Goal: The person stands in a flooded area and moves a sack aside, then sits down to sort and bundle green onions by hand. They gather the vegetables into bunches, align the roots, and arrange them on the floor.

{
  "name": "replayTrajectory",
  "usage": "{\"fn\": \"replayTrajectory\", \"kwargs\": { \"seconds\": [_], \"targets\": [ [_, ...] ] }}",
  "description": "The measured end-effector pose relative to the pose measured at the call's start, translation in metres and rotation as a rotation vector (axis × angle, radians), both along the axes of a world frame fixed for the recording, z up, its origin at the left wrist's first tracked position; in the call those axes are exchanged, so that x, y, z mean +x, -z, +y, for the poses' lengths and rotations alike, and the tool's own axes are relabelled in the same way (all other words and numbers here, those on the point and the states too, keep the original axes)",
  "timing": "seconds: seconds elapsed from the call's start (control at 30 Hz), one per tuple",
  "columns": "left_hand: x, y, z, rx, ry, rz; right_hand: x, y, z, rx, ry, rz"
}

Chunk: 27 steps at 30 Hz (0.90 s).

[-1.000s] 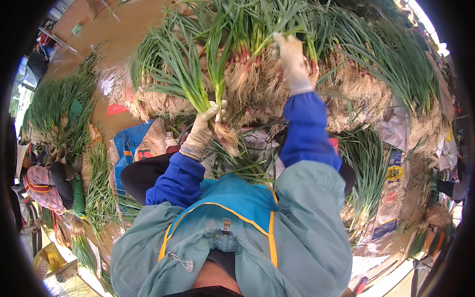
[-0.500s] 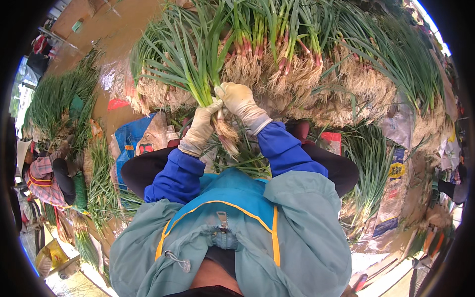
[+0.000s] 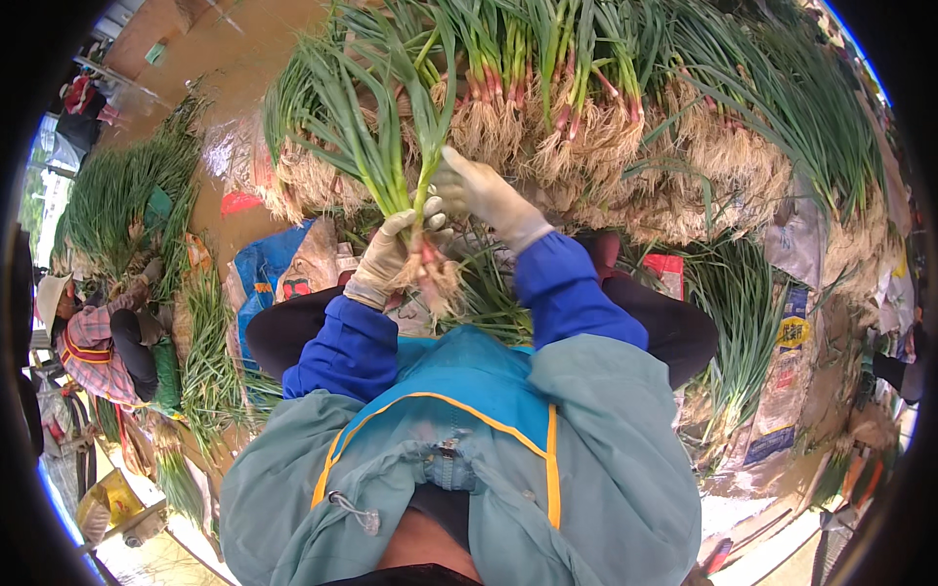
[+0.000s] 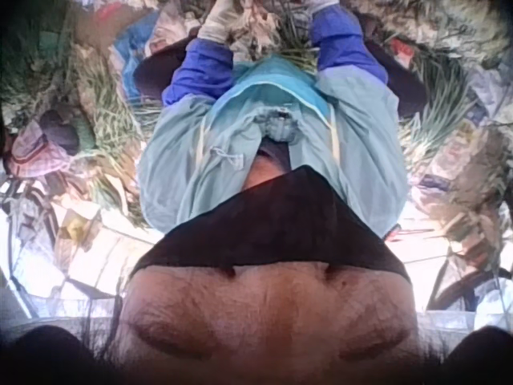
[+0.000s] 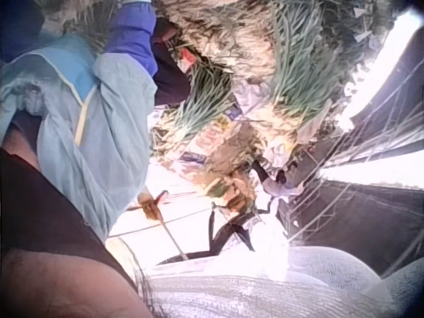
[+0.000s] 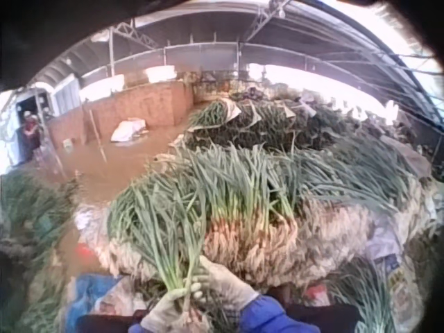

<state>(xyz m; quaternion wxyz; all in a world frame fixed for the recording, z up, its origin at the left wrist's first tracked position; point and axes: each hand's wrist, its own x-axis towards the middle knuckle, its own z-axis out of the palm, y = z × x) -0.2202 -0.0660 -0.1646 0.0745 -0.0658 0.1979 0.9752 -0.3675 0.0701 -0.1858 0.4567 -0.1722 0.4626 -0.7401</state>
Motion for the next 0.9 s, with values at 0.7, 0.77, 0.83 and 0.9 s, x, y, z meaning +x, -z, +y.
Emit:
{"fn": "replayTrajectory", "kwargs": {
  "seconds": [0.7, 0.77, 0.83, 0.9],
  "targets": [
    [-0.016, -0.043, -0.044, -0.249, -0.312, 0.133, -0.015, -0.075, 0.053, 1.146, -0.19, 1.151],
    [-0.029, -0.036, -0.033, -0.326, -0.214, 0.03, -0.053, -0.133, 0.052, 1.092, 0.361, 0.849],
    [-0.044, -0.029, -0.013, -0.24, -0.094, 0.024, -0.084, -0.167, 0.037, 1.375, 0.361, 0.754],
    [-0.054, -0.027, 0.007, -0.4, -0.09, -0.161, -0.093, -0.161, 0.023, 1.469, 0.278, 0.908]
  ]
}}
